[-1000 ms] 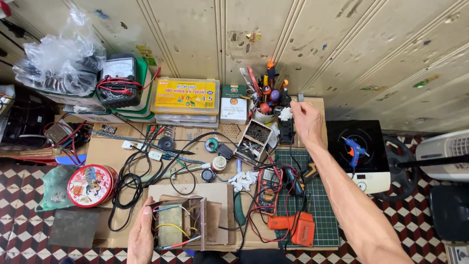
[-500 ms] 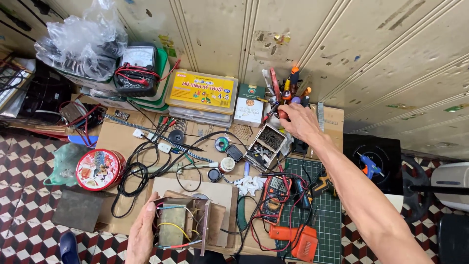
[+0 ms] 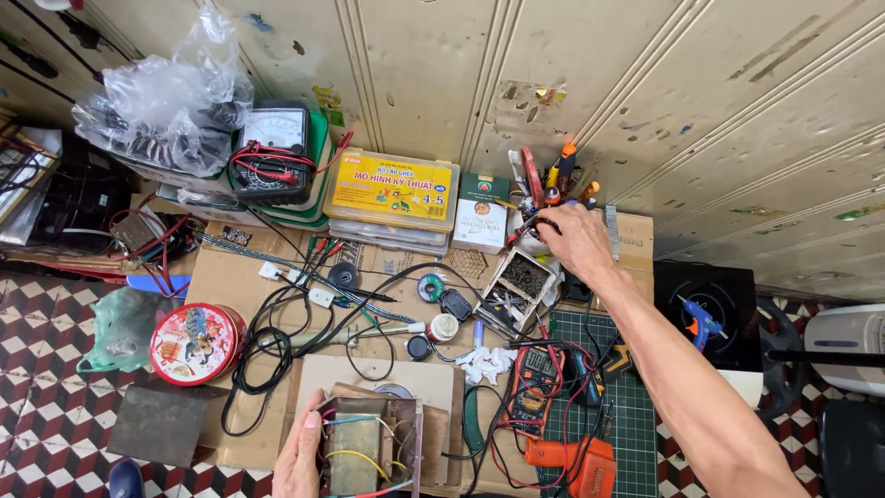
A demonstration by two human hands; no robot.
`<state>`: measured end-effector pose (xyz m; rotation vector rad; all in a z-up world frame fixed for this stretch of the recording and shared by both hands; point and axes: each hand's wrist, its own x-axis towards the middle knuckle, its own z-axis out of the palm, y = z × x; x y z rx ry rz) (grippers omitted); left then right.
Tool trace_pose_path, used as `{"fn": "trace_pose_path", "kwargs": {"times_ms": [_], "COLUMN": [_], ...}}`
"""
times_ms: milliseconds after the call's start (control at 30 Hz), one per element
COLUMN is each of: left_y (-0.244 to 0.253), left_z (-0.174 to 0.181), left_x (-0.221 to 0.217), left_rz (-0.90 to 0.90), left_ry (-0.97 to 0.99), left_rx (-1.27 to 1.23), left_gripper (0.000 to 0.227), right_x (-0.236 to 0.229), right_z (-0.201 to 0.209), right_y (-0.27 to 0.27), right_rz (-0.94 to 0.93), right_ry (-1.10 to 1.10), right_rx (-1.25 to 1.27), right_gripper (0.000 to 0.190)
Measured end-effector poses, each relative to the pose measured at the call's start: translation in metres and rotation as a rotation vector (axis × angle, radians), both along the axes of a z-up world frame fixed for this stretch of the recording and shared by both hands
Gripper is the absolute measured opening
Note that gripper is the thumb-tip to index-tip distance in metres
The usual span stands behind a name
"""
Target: Inspecting and repairing an internal transformer and power supply component using a multimeter and pliers.
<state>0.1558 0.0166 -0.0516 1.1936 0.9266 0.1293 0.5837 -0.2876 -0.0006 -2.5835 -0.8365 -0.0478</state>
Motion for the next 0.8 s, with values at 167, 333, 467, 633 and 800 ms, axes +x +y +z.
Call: {"fn": "trace_pose_path", "kwargs": {"times_ms": [167, 333, 467, 633, 800], "left_y": [-0.004, -0.001, -0.001, -0.003, -0.002], "left_z": [-0.005, -0.029, -0.010, 0.006, 0.021], "left_x": [-0.002, -0.009, -0.004, 0.003, 0.008], "left_rz": [0.052, 0.024, -0.031, -0.058, -0.068], "left_ry": [0.004, -0.094, -0.062, -0.003, 0.040], "left_rx": [0.007, -0.076, -0.036, -0.036, -0.041], "left_gripper": [0.054, 0.053, 0.054, 0.056, 0.056], "right_x": [0.014, 0.021, 0.030, 0.048, 0.041], "right_z": [-0.029, -0.033, -0.030, -0.024, 0.007], "right_y": [0.021, 0.025, 0.025, 0.019, 0.011], "right_rz": [0.020, -0.022, -0.011, 0.079, 0.229], "right_ry": [-0.149, -0.267, -0.217, -0.066, -0.144], "right_rx": [-0.072, -0.225, -0.282, -0.449, -0.364], "right_gripper": [0.023, 0.013, 0.014, 0.017, 0.012]}}
